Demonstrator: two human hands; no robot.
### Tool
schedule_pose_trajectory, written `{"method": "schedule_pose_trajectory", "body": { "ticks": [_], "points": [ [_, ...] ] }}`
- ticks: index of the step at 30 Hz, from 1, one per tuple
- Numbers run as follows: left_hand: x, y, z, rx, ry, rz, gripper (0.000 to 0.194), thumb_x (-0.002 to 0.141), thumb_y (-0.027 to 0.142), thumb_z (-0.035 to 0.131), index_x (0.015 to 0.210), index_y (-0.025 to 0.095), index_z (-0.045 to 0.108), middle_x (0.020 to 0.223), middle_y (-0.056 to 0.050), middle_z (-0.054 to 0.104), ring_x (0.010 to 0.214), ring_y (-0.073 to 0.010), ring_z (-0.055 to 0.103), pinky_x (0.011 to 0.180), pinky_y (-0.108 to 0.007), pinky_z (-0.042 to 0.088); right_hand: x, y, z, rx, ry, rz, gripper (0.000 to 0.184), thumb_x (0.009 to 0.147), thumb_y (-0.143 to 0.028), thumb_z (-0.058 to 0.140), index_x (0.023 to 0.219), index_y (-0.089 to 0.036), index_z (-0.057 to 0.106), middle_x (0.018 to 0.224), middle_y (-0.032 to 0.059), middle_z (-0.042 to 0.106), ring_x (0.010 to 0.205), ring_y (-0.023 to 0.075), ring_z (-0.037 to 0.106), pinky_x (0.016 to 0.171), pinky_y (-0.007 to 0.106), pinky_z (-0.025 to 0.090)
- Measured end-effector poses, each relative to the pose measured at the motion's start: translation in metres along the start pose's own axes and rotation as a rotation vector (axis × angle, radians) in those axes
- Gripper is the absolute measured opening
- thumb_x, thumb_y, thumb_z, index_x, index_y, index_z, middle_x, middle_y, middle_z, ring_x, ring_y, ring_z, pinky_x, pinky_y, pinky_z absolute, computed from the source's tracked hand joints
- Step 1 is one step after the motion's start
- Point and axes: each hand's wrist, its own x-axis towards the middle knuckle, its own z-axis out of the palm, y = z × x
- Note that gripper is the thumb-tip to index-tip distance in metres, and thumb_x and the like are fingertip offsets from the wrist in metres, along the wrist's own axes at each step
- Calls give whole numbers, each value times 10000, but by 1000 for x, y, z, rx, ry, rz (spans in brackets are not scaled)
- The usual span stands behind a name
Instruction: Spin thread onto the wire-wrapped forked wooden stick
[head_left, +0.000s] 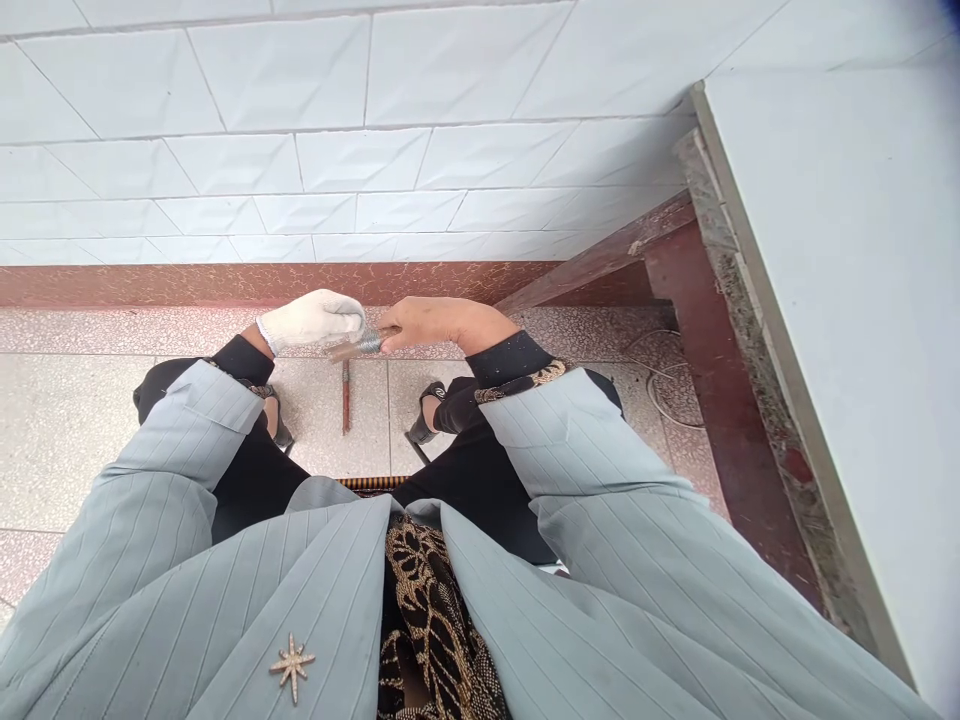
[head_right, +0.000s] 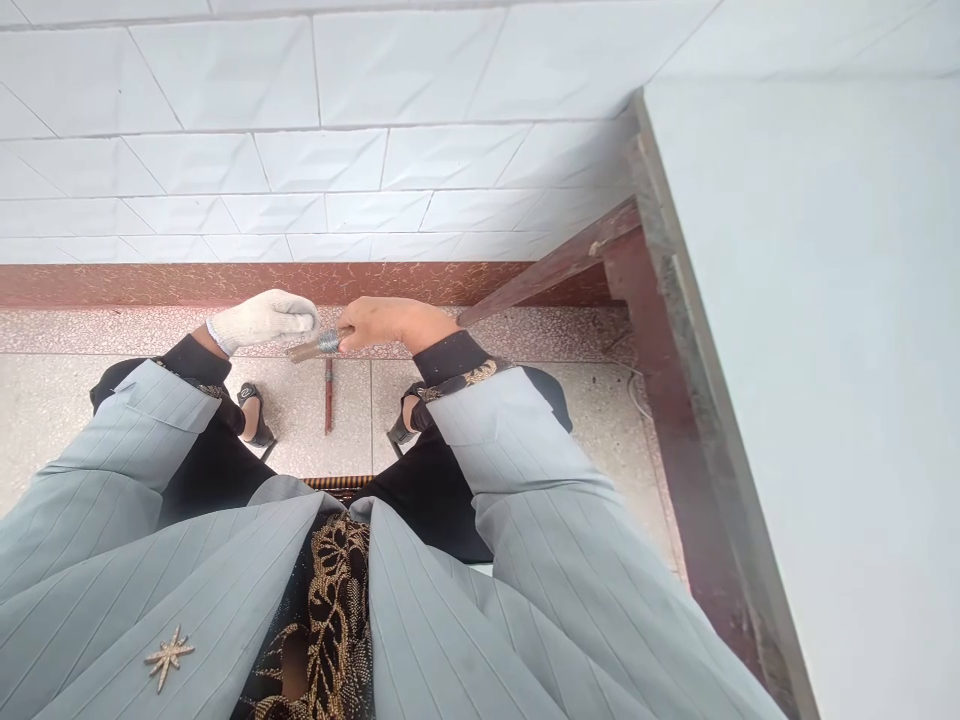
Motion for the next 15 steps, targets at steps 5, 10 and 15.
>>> {"method": "schedule_pose_trajectory", "body": {
  "ticks": [5, 10, 15],
  "points": [
    [-1, 2, -7, -67, 26, 24, 204, 942, 314, 711, 850, 132, 697, 690, 7, 593, 567, -74, 448, 545, -203, 380, -5, 5, -7, 97, -102, -103, 171, 905, -321, 660, 798, -188, 665, 711, -27, 570, 698, 144, 492, 691, 316, 349],
    [-2, 4, -11, -33, -42, 8, 223, 946, 313, 729, 821, 132, 693, 666, 11, 578, 548, -68, 435, 526, -201, 347, -5, 8, -9, 78, -135, -63, 206, 877, -293, 684, 712, -193, 613, 607, -52, 491, 617, 121, 436, 639, 304, 315],
    [3, 1, -8, -37, 40, -15, 178, 957, 258, 719, 834, 136, 676, 683, 14, 593, 570, -74, 471, 560, -207, 385, -17, -2, -11, 359, -136, -239, 234, 865, -413, 769, 843, -191, 699, 666, -50, 565, 655, 114, 498, 657, 273, 377]
  ]
}}
